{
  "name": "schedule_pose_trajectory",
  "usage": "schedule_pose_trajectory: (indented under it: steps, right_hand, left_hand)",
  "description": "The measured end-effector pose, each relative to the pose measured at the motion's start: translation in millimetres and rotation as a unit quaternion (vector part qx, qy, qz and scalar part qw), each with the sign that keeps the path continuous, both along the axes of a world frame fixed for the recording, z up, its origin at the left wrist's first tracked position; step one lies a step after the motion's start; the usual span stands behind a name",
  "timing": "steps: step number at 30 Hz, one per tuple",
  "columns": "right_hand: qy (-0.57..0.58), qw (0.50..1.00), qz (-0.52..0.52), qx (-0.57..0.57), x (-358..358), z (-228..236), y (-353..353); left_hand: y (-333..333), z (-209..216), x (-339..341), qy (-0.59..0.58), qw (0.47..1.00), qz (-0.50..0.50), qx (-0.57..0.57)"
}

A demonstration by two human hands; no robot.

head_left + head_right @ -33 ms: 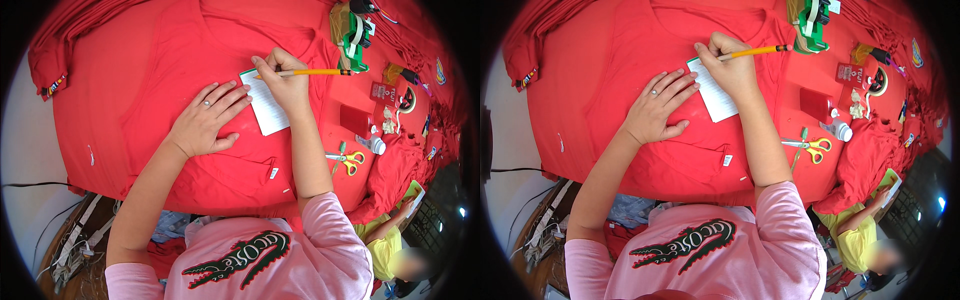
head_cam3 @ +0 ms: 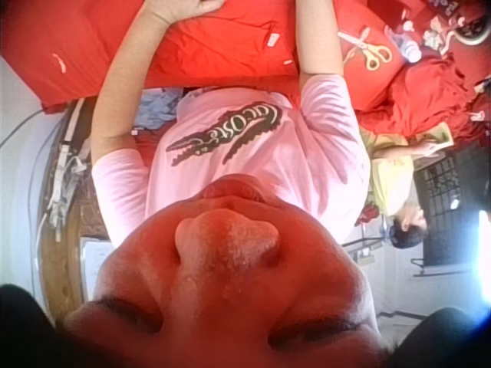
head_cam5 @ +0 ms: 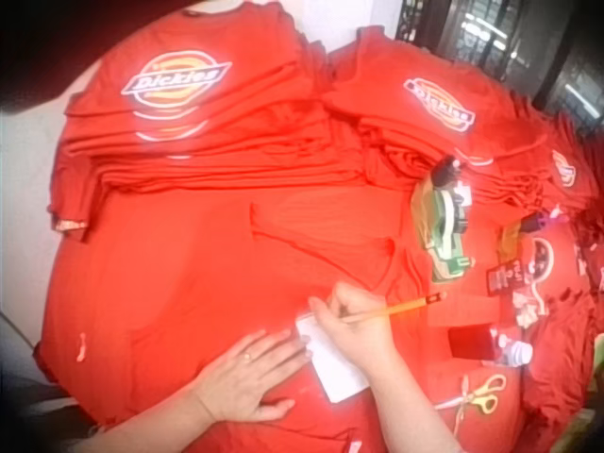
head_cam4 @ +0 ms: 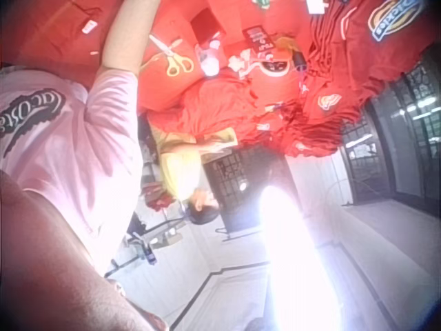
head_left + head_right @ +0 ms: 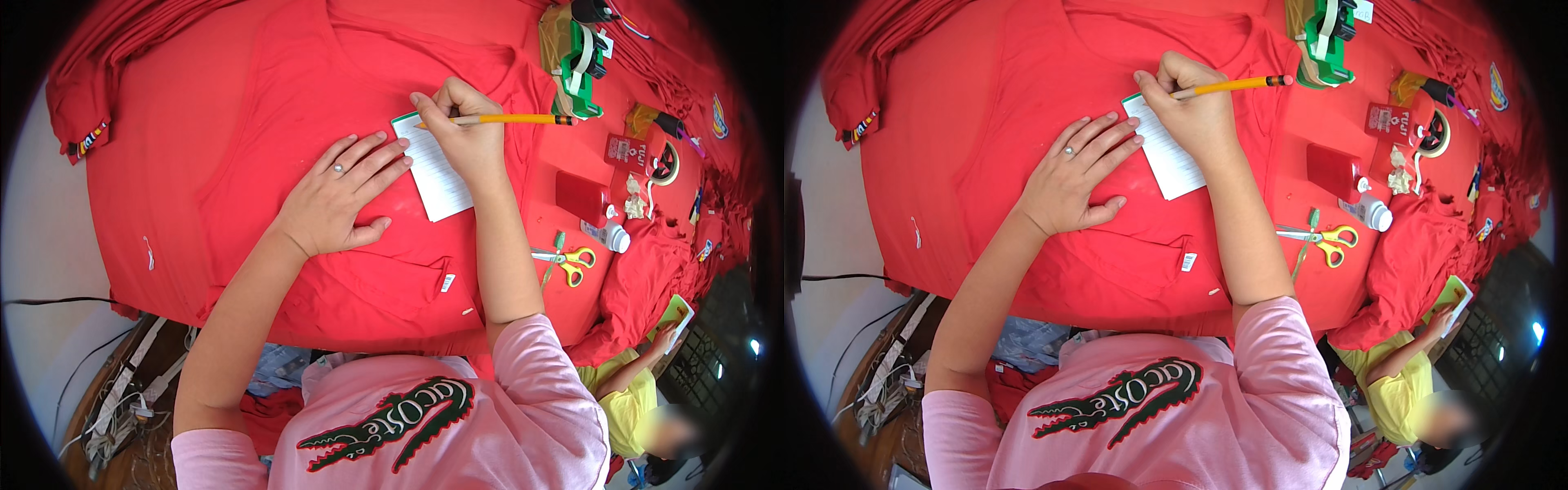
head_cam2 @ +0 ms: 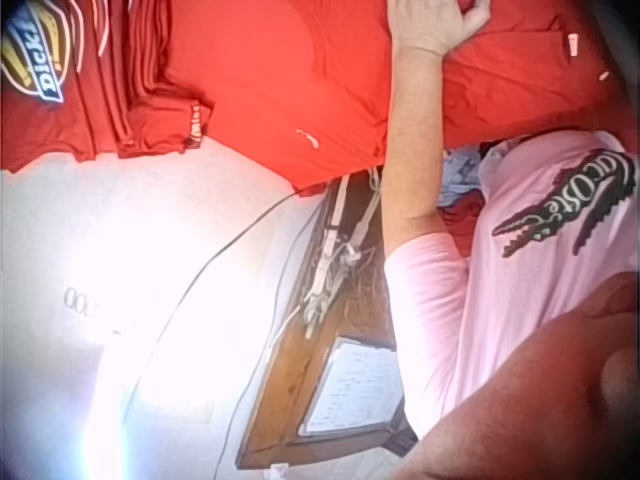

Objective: The person removes loose threads from red shirts using a blade and a brush. They then write in a notebook with a pencil.

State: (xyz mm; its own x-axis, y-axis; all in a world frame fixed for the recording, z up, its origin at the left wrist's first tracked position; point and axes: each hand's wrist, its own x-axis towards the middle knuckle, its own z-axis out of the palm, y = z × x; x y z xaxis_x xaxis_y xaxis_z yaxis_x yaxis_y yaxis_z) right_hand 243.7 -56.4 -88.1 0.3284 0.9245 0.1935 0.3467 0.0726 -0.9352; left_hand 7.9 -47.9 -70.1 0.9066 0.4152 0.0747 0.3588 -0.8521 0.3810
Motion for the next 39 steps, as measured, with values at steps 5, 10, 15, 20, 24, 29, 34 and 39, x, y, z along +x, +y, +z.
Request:
schedule_pose_trajectory:
  steps: [5,10,15,20,24,29,34,39]
  right_hand:
    - [-0.012,1.000,0.007,-0.004,-0.9,1.6,-1.7]
    - [-0.028,1.000,0.005,0.007,-4.2,5.9,-1.7]
    - [-0.037,0.999,0.004,0.008,-4.9,6.0,-1.5]
    - [-0.043,0.999,-0.001,0.027,-5.1,4.8,-1.0]
    - [-0.046,0.999,-0.003,0.024,-4.8,4.6,-1.3]
    - [-0.051,0.998,0.000,0.022,-7.0,8.4,-1.2]
    - [-0.061,0.998,0.000,0.028,-4.4,4.7,-1.6]
    - [-0.049,0.999,-0.005,0.021,-5.4,8.1,-1.7]
  left_hand:
    - [-0.1,0.2,-0.7,-0.001,1.000,0.001,-0.005]
    - [-0.4,-0.9,-1.6,-0.004,1.000,0.001,-0.008]
    - [0.3,-0.5,-1.7,-0.007,1.000,-0.001,-0.008]
    - [0.4,-0.4,-1.3,-0.006,1.000,0.000,-0.008]
    - [0.2,-1.0,-0.9,-0.009,1.000,0.001,-0.007]
    - [-0.3,-1.1,-1.5,-0.010,1.000,0.003,-0.008]
    - [-0.3,-1.3,-0.4,-0.009,1.000,0.003,-0.010]
    - [0.0,-1.4,-0.4,-0.007,1.000,0.001,-0.009]
